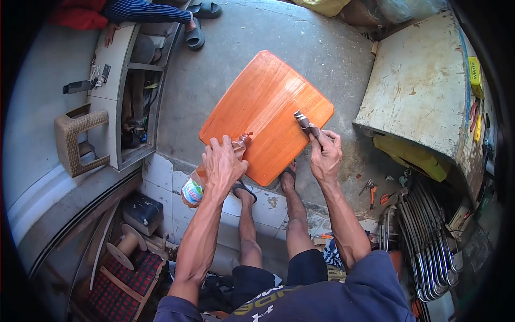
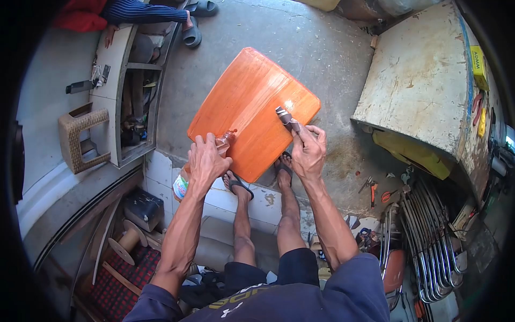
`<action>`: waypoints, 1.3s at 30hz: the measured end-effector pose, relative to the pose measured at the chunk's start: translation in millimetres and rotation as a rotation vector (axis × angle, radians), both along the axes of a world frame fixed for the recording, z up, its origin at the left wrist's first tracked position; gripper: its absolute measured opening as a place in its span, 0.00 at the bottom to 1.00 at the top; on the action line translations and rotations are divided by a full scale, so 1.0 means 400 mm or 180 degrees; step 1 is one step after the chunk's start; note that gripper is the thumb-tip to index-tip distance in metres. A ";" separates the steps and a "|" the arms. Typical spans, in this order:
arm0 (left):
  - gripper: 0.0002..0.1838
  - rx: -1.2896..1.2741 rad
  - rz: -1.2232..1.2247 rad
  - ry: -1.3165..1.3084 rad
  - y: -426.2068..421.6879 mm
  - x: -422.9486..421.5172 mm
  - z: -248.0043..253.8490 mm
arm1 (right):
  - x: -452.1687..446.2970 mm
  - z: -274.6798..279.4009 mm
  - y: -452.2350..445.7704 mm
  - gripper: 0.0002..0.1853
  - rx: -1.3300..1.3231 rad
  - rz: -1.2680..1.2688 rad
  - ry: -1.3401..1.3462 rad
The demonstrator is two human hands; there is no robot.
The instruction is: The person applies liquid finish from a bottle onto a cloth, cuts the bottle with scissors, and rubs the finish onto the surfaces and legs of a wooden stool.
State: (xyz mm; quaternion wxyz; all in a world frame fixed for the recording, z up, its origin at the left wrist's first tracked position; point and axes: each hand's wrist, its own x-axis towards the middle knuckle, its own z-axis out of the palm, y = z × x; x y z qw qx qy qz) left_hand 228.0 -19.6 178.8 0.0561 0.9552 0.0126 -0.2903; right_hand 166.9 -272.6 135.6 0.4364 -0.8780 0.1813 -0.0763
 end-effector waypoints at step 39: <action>0.33 0.0120 -0.0040 0.0084 -0.012 0.009 0.005 | 0.003 -0.016 -0.004 0.15 0.0079 0.0041 -0.0044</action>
